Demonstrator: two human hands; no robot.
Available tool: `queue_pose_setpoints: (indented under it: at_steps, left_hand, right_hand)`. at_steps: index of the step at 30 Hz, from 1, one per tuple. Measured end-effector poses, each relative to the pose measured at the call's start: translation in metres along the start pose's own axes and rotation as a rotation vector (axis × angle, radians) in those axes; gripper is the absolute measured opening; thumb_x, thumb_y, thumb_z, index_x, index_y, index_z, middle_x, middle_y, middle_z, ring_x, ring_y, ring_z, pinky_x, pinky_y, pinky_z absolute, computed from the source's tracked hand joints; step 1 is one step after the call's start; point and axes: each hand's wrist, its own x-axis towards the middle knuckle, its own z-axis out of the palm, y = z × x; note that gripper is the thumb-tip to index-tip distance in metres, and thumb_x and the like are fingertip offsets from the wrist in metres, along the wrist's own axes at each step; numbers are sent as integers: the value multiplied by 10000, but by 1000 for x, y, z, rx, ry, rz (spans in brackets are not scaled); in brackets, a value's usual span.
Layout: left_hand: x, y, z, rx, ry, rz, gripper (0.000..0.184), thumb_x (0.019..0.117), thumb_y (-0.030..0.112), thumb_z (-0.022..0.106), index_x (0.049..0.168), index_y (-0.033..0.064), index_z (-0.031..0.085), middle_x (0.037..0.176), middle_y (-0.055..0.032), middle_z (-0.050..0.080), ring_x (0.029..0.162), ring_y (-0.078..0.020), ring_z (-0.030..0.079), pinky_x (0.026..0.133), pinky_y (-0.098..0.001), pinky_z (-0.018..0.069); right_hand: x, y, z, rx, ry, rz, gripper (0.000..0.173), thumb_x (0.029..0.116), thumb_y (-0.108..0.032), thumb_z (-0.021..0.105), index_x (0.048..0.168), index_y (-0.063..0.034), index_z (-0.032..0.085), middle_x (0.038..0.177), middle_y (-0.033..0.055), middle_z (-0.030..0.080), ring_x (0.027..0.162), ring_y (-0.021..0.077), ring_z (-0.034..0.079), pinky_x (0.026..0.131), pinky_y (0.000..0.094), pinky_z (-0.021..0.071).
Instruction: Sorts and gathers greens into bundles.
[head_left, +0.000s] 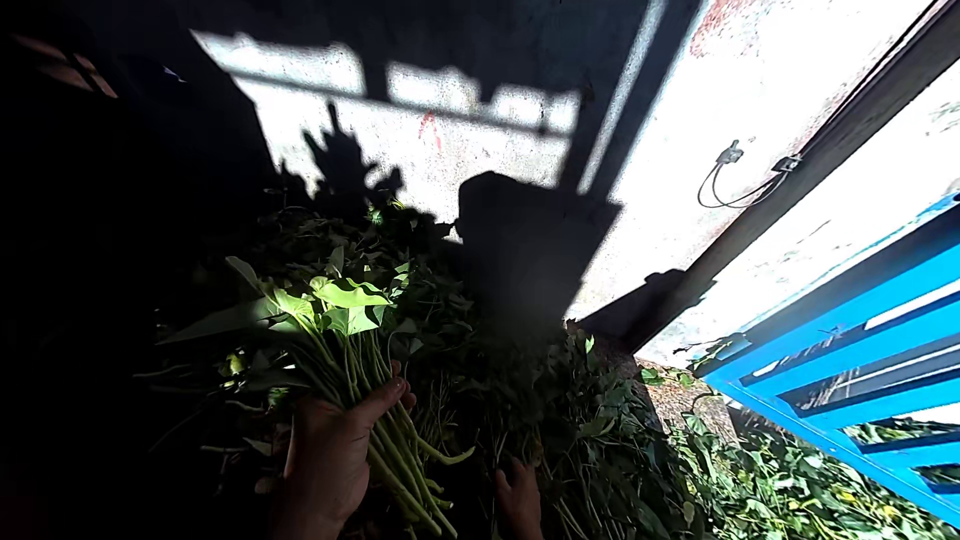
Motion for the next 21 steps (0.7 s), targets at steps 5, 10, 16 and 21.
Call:
queue_pose_setpoints:
  at_steps: [5, 10, 16, 21]
  left_hand:
    - [-1, -12, 1, 64, -48, -50, 289, 840, -132, 719, 1112, -91, 632, 910, -240, 728, 734, -346, 738, 681, -430, 655]
    - [-3, -29, 4, 162, -102, -64, 285, 778, -127, 759, 1037, -78, 652, 912, -207, 730, 733, -313, 730, 684, -409, 645]
    - [-20, -45, 11, 249, -190, -71, 406, 685, -97, 814, 1043, -47, 631, 935, -143, 745, 812, -245, 744, 741, -370, 643]
    - [-27, -56, 14, 268, -243, -87, 432, 680, -61, 869, 1043, -45, 636, 927, -133, 747, 835, -234, 748, 776, -368, 646]
  right_hand:
    - [-52, -21, -28, 568, -100, -269, 212, 968, -128, 591, 1101, 15, 674, 902, 108, 698, 804, 179, 678, 741, 390, 578]
    - [-97, -61, -60, 695, -116, -540, 206, 989, -36, 568, 1167, 45, 630, 941, 82, 710, 829, 126, 690, 768, 313, 595]
    - [-117, -93, -68, 434, 122, -773, 235, 976, -67, 572, 1168, 52, 637, 931, 109, 703, 806, 151, 693, 732, 345, 602]
    - [-122, -109, -61, 274, 294, -859, 197, 954, -87, 606, 1104, 16, 682, 939, 97, 706, 791, 156, 696, 708, 338, 609]
